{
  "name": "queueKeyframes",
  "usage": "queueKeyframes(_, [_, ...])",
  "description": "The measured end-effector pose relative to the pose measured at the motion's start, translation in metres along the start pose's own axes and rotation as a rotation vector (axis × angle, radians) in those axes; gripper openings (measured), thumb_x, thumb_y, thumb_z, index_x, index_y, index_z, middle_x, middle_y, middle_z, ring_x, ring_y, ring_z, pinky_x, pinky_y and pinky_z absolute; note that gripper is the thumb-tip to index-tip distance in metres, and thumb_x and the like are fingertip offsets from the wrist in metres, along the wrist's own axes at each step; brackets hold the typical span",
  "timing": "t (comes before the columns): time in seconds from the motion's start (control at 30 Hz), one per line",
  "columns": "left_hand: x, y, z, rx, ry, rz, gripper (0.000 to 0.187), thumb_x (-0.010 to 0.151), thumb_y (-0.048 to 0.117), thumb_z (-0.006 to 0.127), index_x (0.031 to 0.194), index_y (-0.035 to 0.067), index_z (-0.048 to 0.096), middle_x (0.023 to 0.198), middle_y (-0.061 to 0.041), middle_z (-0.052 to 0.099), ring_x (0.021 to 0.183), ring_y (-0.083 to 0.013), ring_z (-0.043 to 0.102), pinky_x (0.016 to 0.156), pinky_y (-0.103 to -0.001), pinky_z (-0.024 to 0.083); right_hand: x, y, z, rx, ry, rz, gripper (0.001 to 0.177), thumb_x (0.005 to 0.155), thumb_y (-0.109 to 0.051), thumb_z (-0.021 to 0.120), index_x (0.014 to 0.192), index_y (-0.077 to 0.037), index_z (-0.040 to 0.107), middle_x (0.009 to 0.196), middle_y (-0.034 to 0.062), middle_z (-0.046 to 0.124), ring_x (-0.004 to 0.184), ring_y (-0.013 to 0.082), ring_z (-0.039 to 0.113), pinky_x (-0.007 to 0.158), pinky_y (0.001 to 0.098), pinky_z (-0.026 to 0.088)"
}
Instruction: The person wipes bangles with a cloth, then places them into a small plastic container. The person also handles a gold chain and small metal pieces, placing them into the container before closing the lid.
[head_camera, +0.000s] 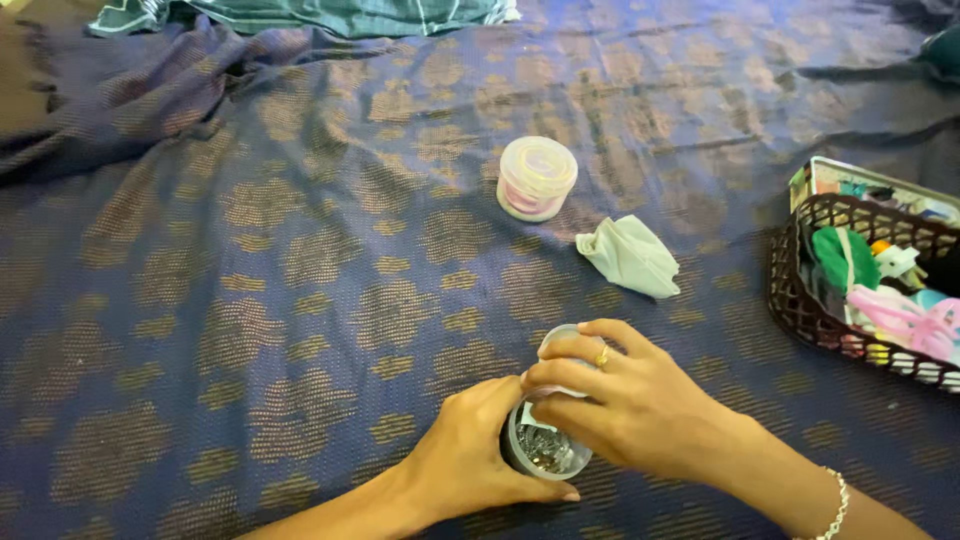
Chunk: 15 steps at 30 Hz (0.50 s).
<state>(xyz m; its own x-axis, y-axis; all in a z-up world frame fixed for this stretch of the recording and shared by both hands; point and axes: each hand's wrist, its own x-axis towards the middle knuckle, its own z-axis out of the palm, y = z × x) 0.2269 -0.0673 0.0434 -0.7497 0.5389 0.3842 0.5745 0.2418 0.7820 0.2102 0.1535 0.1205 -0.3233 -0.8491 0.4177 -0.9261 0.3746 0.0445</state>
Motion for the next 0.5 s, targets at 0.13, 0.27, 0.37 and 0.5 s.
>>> queueKeyframes(0.13, [0.003,0.002,-0.001,-0.014,-0.010,0.003,0.077,0.065,0.044,0.095,0.125,0.006,0.065,0.108,-0.011,0.074,0.099,-0.0280,0.075,0.089,-0.037,0.060,-0.004,-0.001,0.006,0.008,0.014,-0.006,0.021,0.082,-0.024,0.072,0.099,-0.012,0.072,0.117,0.0005,0.065,0.119,0.0230,0.059,0.103,0.0478,0.043])
queueKeyframes(0.27, [0.005,0.003,-0.001,0.019,-0.017,0.012,0.076,0.063,0.044,0.096,0.121,0.006,0.066,0.107,-0.011,0.074,0.099,-0.0270,0.075,0.089,-0.036,0.059,-0.013,0.007,0.013,0.123,0.084,0.110,0.016,0.089,-0.022,0.074,0.104,-0.014,0.072,0.117,-0.0010,0.065,0.117,0.0204,0.059,0.103,0.0456,0.043])
queueKeyframes(0.37, [0.003,0.005,-0.001,0.009,-0.029,-0.023,0.077,0.063,0.044,0.095,0.124,0.006,0.066,0.112,-0.010,0.075,0.102,-0.0241,0.076,0.091,-0.035,0.060,-0.023,0.013,0.014,0.320,0.143,0.264,0.013,0.090,-0.023,0.074,0.099,-0.014,0.071,0.119,0.0020,0.065,0.117,0.0228,0.058,0.101,0.0417,0.044])
queueKeyframes(0.5, [0.003,0.012,0.003,0.042,0.001,-0.035,0.083,0.061,0.043,0.096,0.127,0.004,0.065,0.117,-0.010,0.075,0.106,-0.0227,0.076,0.094,-0.035,0.059,-0.033,0.017,0.018,0.856,0.139,0.548,0.014,0.097,-0.021,0.067,0.101,-0.009,0.071,0.121,0.0046,0.060,0.118,0.0182,0.060,0.101,0.0370,0.049])
